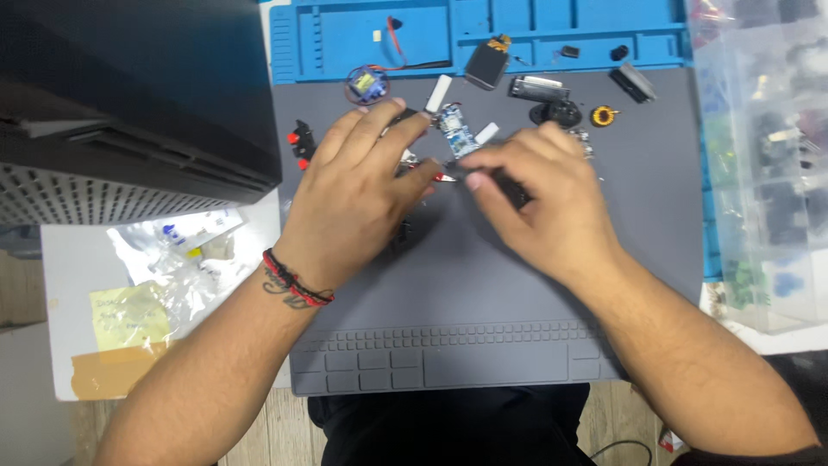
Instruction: The person disassembles a small electronic device on a gray work mat, using a red-handled screwdriver to remove screws and separate components. They handle various parts, including circuit boards, wires, and plastic casings, and place some items into a clear plastic storage box.
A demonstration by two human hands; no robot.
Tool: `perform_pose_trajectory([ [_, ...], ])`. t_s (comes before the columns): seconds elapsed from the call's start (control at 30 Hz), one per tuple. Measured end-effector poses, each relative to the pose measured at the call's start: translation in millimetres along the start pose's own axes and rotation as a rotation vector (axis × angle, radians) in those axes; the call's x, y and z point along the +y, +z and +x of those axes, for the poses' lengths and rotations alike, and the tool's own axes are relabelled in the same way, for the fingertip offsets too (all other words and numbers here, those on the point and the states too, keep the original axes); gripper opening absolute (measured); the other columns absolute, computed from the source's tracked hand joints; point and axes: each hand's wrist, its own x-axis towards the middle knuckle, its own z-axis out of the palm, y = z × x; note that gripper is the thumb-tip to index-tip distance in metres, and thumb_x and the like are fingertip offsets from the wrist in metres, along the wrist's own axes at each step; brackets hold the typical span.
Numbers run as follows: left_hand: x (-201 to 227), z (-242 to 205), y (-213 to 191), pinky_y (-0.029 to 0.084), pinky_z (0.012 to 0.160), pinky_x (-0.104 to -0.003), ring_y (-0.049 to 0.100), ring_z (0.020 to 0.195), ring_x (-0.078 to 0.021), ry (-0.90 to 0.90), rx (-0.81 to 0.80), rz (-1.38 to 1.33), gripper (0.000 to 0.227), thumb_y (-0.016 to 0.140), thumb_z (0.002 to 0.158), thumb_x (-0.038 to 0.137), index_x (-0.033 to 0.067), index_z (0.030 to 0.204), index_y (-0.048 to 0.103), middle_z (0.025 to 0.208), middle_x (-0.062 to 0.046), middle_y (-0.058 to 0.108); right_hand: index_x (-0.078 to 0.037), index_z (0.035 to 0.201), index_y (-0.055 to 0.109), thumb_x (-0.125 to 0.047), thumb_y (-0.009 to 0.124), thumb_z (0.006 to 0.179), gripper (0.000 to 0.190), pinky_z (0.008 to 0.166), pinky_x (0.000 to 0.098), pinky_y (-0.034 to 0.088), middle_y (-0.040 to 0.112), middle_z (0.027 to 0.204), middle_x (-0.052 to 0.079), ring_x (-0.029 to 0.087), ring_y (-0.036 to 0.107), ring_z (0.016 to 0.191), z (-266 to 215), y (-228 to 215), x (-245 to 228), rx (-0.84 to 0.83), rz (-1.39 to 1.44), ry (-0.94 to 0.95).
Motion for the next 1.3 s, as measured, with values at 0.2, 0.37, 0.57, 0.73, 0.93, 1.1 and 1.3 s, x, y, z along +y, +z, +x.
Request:
perform_pose_trajectory([
  [0.2, 10.4, 8.3, 4.7, 0.048, 0.106, -0.050, 0.061, 0.122, -0.0354, -0.009, 0.045, -0.018, 0.016, 0.067, 0.103, 0.008, 0.0057, 0.089, 0.062, 0.121, -0.013, 0.068, -0.016, 0.107, 0.074, -0.018, 0.070, 0.101, 0.007, 0.081, 0.0366, 0.037, 0.067, 0.092, -0.003, 0.022, 0.055, 0.087, -4.7, 3.0, -4.0, -0.059, -0.059, 0.009],
  [0.37, 8.2, 4.4, 2.5, 0.046, 0.105, -0.050, 0.060, 0.117, -0.0348, 0.000, 0.033, -0.078, 0.014, 0.060, 0.109, 0.017, 0.0044, 0.105, 0.065, 0.116, -0.011, 0.066, -0.013, 0.110, 0.071, -0.020, 0.067, 0.102, 0.012, 0.079, 0.0365, 0.038, 0.066, 0.088, -0.004, 0.022, 0.055, 0.086, -6.3, 0.9, -8.5, -0.054, -0.041, -0.001],
  [0.57, 4.8, -7.6, -3.4, 0.048, 0.083, -0.046, 0.058, 0.089, -0.0324, -0.176, 0.023, -0.090, 0.028, 0.071, 0.106, 0.013, 0.0058, 0.131, 0.064, 0.093, -0.008, 0.065, -0.015, 0.096, 0.066, -0.017, 0.069, 0.098, 0.004, 0.091, 0.0393, 0.039, 0.069, 0.090, -0.004, 0.021, 0.060, 0.085, -12.0, -1.7, 3.6, -0.015, 0.007, 0.077],
  [0.73, 6.4, -3.9, -10.5, 0.048, 0.084, -0.040, 0.059, 0.089, -0.0301, -0.185, 0.125, -0.269, 0.008, 0.067, 0.105, 0.001, 0.0057, 0.112, 0.070, 0.100, -0.008, 0.070, -0.008, 0.115, 0.061, -0.008, 0.063, 0.104, 0.011, 0.095, 0.0397, 0.044, 0.067, 0.106, 0.001, 0.020, 0.060, 0.089, -5.3, -29.2, 7.1, 0.178, -0.076, 0.258],
  [0.93, 5.1, -5.6, -6.2, 0.048, 0.086, -0.039, 0.059, 0.093, -0.0289, -0.264, 0.116, -0.304, 0.004, 0.069, 0.104, 0.005, 0.0070, 0.107, 0.070, 0.098, -0.005, 0.071, -0.017, 0.109, 0.074, -0.017, 0.068, 0.103, 0.009, 0.088, 0.0448, 0.038, 0.063, 0.104, 0.001, 0.029, 0.053, 0.096, -8.2, -26.4, 22.7, -0.058, -0.289, 0.174],
  [1.1, 3.4, -6.0, -8.8, 0.048, 0.087, -0.038, 0.059, 0.095, -0.0296, -0.285, 0.134, -0.304, 0.006, 0.072, 0.102, 0.005, 0.0062, 0.108, 0.071, 0.098, -0.007, 0.070, -0.019, 0.118, 0.077, -0.019, 0.078, 0.098, 0.020, 0.085, 0.0448, 0.036, 0.065, 0.107, 0.001, 0.030, 0.056, 0.101, -10.8, -51.0, 23.8, -0.177, -0.355, 0.102],
  [1.3, 7.9, -1.7, -10.0, 0.046, 0.086, -0.039, 0.059, 0.092, -0.0297, -0.215, 0.125, -0.348, 0.007, 0.074, 0.102, 0.006, 0.0061, 0.106, 0.069, 0.098, -0.006, 0.071, -0.025, 0.120, 0.081, -0.040, 0.081, 0.091, 0.033, 0.080, 0.0452, 0.034, 0.064, 0.109, 0.000, 0.031, 0.055, 0.100, -15.6, -54.6, 32.6, -0.242, -0.506, 0.056],
])
